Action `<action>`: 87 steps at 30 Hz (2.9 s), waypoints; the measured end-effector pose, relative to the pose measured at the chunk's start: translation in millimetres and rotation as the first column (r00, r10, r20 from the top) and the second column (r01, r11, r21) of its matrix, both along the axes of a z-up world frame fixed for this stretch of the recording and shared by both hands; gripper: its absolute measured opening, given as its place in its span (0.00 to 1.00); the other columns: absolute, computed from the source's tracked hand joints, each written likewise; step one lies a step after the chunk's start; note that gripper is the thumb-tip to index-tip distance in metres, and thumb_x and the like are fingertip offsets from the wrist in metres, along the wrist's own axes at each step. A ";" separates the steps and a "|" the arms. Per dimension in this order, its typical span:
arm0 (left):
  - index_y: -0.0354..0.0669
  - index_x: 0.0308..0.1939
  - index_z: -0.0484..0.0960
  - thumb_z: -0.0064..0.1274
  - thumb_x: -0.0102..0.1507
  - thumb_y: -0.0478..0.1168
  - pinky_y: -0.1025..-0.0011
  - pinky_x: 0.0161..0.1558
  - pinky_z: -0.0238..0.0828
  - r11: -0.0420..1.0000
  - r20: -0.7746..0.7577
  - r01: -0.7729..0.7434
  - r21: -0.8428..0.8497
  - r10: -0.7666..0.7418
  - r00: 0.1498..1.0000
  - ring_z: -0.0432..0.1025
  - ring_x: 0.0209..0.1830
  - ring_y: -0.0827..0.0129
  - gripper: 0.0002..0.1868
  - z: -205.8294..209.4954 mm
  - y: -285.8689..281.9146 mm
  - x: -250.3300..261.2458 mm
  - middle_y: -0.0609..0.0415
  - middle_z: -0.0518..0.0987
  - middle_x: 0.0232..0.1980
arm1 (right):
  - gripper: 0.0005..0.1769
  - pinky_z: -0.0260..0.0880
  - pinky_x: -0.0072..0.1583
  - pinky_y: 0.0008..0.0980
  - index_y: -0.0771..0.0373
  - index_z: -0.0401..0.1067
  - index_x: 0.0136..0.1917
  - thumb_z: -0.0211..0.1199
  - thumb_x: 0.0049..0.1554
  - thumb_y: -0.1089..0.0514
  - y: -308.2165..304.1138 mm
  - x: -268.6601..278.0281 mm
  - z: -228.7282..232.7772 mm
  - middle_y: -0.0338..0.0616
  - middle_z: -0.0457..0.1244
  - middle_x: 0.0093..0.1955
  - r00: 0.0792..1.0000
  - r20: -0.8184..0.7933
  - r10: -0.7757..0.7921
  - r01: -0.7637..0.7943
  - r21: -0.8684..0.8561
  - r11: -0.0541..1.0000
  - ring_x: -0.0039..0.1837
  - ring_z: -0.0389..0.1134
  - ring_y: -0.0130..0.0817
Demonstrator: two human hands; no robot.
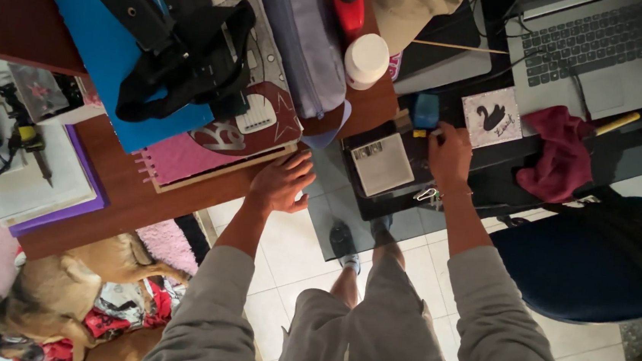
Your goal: Organizing various items on a desk and shelf, including notebooks, boxes, and a cloth.
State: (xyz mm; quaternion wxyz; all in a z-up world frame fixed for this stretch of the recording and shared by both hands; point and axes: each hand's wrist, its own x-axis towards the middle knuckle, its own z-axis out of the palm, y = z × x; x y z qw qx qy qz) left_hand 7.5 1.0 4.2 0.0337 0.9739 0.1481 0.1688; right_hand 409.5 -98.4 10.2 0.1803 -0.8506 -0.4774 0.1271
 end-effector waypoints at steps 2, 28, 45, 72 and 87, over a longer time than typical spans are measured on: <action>0.54 0.43 0.80 0.51 0.46 0.57 0.59 0.65 0.66 1.000 0.011 -0.005 -0.005 0.005 1.000 0.70 0.68 0.59 0.24 2.7 -0.4 -0.3 0.54 0.77 0.51 | 0.18 0.76 0.53 0.50 0.62 0.76 0.61 0.67 0.59 0.55 -6.0 -1.4 -11.4 0.52 0.65 0.49 0.999 0.034 -0.011 0.011 0.016 1.000 0.52 0.71 0.57; 0.52 0.44 0.80 0.52 0.48 0.57 0.57 0.65 0.66 0.999 -0.017 -0.003 -0.044 0.002 1.000 0.69 0.68 0.59 0.24 8.3 -2.6 -0.9 0.53 0.77 0.51 | 0.06 0.76 0.51 0.44 0.63 0.76 0.49 0.62 0.58 0.62 -21.1 -105.2 -16.9 0.52 0.66 0.46 0.986 -0.071 0.148 -0.145 0.045 0.988 0.49 0.73 0.52; 0.54 0.41 0.79 0.53 0.45 0.57 0.60 0.61 0.69 1.000 0.033 0.000 -0.024 0.000 0.999 0.70 0.66 0.60 0.24 5.8 1.6 -5.5 0.54 0.76 0.47 | 0.12 0.78 0.37 0.43 0.62 0.68 0.49 0.60 0.63 0.51 -13.3 -114.3 -45.9 0.47 0.60 0.50 0.924 0.234 0.301 -0.240 -0.254 0.937 0.36 0.74 0.49; 0.53 0.41 0.78 0.52 0.45 0.56 0.61 0.62 0.69 1.000 0.018 -0.026 0.014 0.026 0.999 0.69 0.68 0.61 0.23 1.3 1.2 -6.0 0.56 0.76 0.48 | 0.29 0.75 0.48 0.62 0.54 0.58 0.77 0.43 0.63 0.56 8.3 -126.7 55.0 0.59 0.70 0.48 0.963 -0.026 0.268 -0.222 -0.640 0.736 0.48 0.75 0.62; 0.56 0.42 0.77 0.53 0.44 0.57 0.62 0.60 0.69 0.999 -0.002 -0.021 0.028 0.021 1.000 0.69 0.68 0.61 0.24 5.5 0.8 -4.4 0.56 0.75 0.47 | 0.13 0.78 0.46 0.54 0.62 0.76 0.49 0.51 0.63 0.57 7.4 -120.6 24.2 0.51 0.71 0.41 0.938 0.109 0.329 -0.203 -0.595 0.778 0.46 0.77 0.53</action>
